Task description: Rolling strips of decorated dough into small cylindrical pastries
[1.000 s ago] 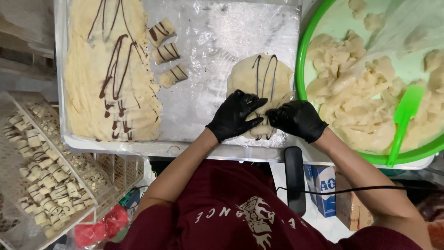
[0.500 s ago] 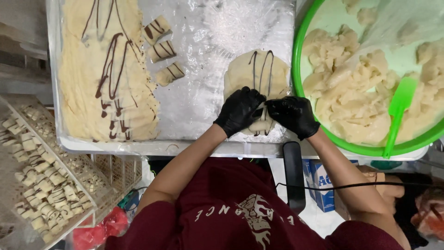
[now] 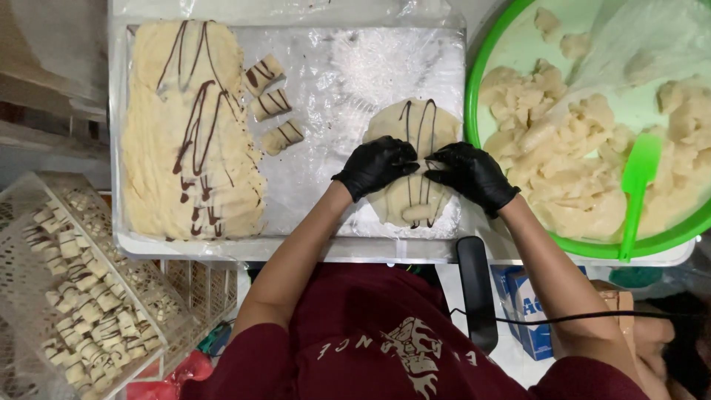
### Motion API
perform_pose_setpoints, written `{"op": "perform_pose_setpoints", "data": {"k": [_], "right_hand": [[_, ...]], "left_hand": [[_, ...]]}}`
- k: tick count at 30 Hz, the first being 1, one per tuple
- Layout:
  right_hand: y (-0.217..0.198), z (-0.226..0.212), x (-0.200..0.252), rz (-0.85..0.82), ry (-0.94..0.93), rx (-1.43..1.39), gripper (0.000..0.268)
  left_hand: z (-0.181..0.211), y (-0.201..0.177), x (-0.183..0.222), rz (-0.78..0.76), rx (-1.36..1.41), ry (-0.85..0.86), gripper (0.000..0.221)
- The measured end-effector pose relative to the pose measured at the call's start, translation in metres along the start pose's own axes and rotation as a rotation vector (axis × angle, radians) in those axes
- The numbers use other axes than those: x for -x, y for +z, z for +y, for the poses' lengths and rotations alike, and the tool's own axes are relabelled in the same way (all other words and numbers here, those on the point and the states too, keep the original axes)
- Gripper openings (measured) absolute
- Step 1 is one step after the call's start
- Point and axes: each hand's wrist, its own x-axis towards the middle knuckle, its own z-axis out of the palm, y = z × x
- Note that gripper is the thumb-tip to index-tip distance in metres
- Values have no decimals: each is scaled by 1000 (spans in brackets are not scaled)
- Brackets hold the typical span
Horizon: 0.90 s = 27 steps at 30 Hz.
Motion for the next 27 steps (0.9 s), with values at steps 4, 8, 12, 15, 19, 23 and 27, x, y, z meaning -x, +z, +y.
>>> {"op": "perform_pose_setpoints", "data": {"k": [4,8,12,15,19,23,27], "right_hand": [[-7,-8,-5,-74,75,-50,38],[-6,-5,-4,-65,56,-82,39],[-3,3,-6,-108,94,-69,41],[-7,-5,-6,-94,99,-89,41],[-8,-9,-6,-96,120,-132,42],[-15,-17,-7,-136,176,-138,43],[-25,-29,-11,-143,157,-212,39]], "left_hand": [[12,-16,11,139,-80,1,19],[29,-20,25,134,-58,-54,48],[29,-11,38,129,-217,-34,50],[27,-15,38,164,-230,3,38],[15,-29,18,-13,198,-116,28],[5,-20,11,-28,464,-295,25],[9,-28,10,-19,462,-339,23]]}}
